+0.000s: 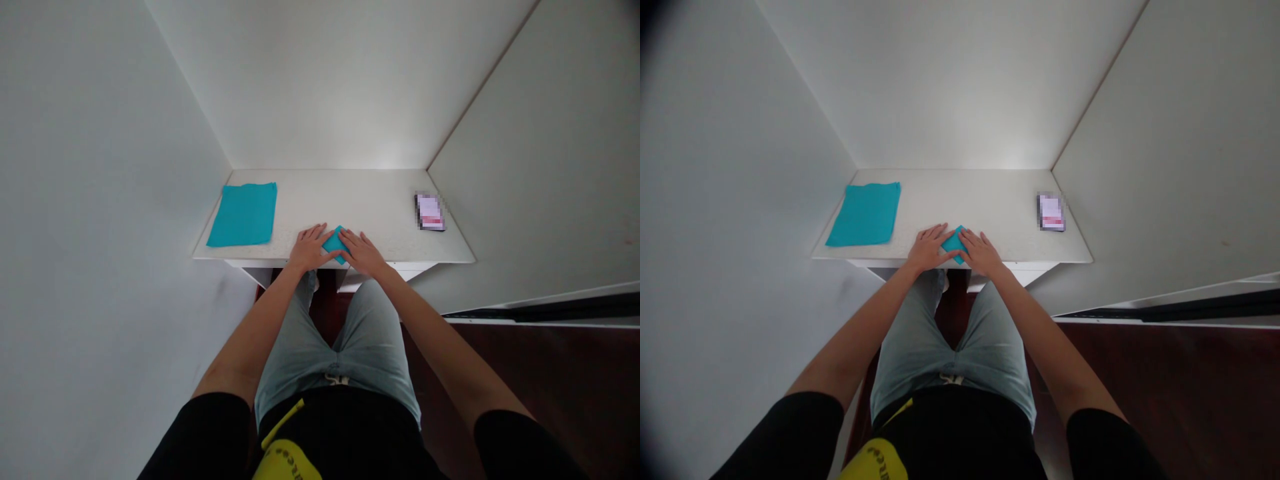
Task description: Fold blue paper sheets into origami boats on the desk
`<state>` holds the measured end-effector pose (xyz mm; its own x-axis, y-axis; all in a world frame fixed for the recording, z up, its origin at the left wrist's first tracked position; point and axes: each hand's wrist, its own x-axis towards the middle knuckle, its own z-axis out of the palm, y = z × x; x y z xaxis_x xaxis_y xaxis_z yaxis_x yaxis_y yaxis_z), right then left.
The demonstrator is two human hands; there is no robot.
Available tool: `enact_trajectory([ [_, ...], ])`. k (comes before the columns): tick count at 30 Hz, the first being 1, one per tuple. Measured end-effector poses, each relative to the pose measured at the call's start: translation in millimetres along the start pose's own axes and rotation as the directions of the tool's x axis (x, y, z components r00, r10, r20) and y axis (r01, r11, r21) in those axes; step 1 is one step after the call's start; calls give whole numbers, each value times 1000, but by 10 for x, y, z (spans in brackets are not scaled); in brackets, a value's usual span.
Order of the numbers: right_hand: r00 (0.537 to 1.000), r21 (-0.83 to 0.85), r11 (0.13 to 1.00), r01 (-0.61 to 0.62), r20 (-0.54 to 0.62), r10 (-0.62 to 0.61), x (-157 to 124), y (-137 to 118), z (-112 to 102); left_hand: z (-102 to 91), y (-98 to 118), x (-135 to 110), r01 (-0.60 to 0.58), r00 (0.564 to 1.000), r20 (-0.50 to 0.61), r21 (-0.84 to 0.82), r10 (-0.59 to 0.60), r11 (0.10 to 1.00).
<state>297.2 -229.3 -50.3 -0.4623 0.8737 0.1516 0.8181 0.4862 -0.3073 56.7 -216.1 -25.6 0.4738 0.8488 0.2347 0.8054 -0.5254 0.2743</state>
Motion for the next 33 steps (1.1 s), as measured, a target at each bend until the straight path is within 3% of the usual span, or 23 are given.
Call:
enact_trajectory([
  [7, 999, 72, 996, 52, 0, -52, 191, 144, 6, 31, -1, 13, 17, 1000, 13, -60, -16, 998],
  [13, 994, 129, 988, 86, -80, -76, -11, 178, -75, -3, 31, 21, 31, 999, 39, -63, -29, 998],
  [21, 982, 276, 945, 177, -109, -152, -261, 470, -219, -62, -42, -18, -32, 998, 43, -138, 38, 990],
  [33, 980, 284, 943, 174, -145, -137, -260, 473, -305, -57, -83, 29, -5, 1000, -23, -237, 0, 971],
])
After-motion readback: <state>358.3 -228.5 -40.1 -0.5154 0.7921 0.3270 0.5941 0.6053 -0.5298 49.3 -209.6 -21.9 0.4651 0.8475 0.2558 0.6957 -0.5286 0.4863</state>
